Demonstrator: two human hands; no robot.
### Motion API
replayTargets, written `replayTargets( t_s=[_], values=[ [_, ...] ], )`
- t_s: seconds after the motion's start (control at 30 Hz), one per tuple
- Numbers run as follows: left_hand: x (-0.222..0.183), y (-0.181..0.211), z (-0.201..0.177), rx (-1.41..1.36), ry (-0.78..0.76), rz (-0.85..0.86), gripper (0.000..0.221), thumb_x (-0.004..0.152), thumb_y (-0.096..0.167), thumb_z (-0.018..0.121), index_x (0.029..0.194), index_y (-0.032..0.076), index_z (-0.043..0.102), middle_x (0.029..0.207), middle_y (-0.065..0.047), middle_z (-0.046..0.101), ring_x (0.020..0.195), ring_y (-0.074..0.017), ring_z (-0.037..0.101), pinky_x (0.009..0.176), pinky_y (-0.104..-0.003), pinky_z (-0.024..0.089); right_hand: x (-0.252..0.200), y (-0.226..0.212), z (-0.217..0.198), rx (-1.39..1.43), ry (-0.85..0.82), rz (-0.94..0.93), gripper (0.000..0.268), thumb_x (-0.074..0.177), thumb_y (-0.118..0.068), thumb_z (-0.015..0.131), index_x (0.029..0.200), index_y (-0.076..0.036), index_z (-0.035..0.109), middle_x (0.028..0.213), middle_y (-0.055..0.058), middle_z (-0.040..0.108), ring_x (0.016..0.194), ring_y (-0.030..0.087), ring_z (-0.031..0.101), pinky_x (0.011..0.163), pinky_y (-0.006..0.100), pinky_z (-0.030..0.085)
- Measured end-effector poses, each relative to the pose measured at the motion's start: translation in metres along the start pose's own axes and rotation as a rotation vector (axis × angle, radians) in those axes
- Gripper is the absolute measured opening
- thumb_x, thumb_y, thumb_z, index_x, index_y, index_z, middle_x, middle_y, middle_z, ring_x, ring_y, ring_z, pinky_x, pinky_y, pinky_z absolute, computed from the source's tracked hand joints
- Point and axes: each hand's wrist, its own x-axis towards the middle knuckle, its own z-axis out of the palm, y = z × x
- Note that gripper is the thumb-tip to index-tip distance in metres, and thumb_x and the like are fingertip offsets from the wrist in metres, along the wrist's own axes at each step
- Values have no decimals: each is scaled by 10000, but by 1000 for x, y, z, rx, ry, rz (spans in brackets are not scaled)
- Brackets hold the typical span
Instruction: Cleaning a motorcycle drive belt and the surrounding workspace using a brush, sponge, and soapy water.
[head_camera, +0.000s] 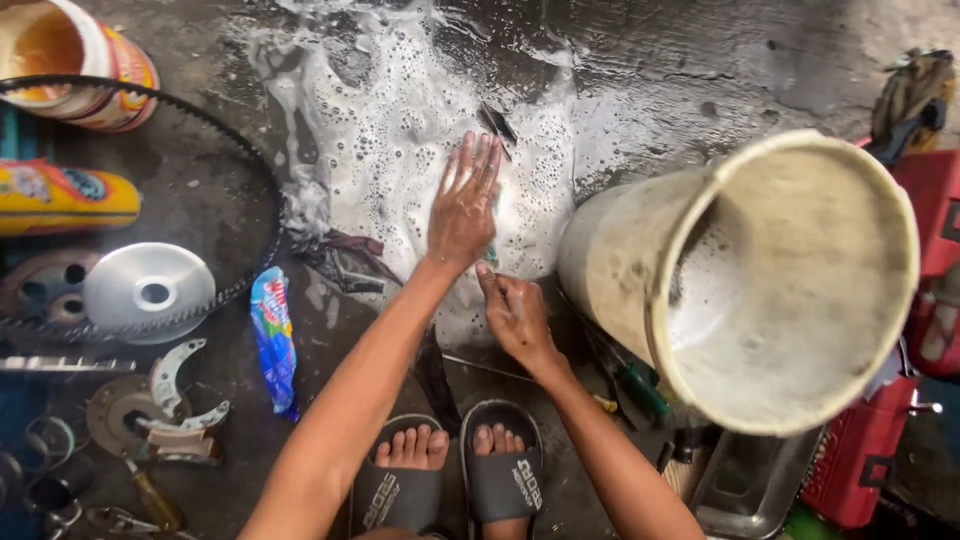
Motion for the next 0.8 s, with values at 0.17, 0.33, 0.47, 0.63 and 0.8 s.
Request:
replayTargets(
  t_s=[0.17, 0.33, 0.47, 0.63, 0.8],
  values=[
    [-43, -4, -76, 42, 130, -43, 541, 1033, 13, 406, 1555, 156, 397, 1546, -155, 450, 1511, -285, 184, 1250, -412, 129, -46, -54, -30, -255, -15, -212, 565, 1036, -311, 611, 527, -87, 510, 482, 171, 539, 444, 270, 570, 455, 359, 410],
    [-81, 7, -69, 12, 38, 43, 485, 1038, 176, 394, 1521, 162, 431, 1566, -130, 406, 1507, -302, 231, 1251, -467, 122, -61, -108, -70, -215, 100, -266, 549, 1052, -232, 615, 541, -48, 541, 486, 163, 522, 485, 179, 462, 497, 358, 412],
    [-92, 58, -97, -43, -278, 76, 796, 991, 639, 391, 1589, 140, 227, 1657, -182, 95, 1536, -310, 15, 1229, -518, -42, -63, -128, -74, -145, 125, -188, 614, 1075, -296, 603, 491, -124, 522, 425, -1, 478, 468, 122, 407, 504, 307, 358],
    [-88, 31, 57, -70, 346, 526, 566, 885, 530, 598, 1192, 64, 690, 1149, -184, 706, 1133, -360, 648, 1036, -539, 465, -61, -99, -89, -189, 163, -213, 591, 1088, -250, 621, 544, -38, 530, 485, 110, 447, 576, 137, 419, 553, 366, 389],
    [-121, 5, -24, -206, 160, 269, 341, 977, 117, 508, 1297, 129, 627, 1241, -74, 699, 1174, -250, 666, 963, -380, 566, -59, -92, -82, -256, 37, -38, 560, 1101, -328, 599, 593, -92, 601, 527, 42, 490, 580, 162, 454, 584, 364, 393]
  ],
)
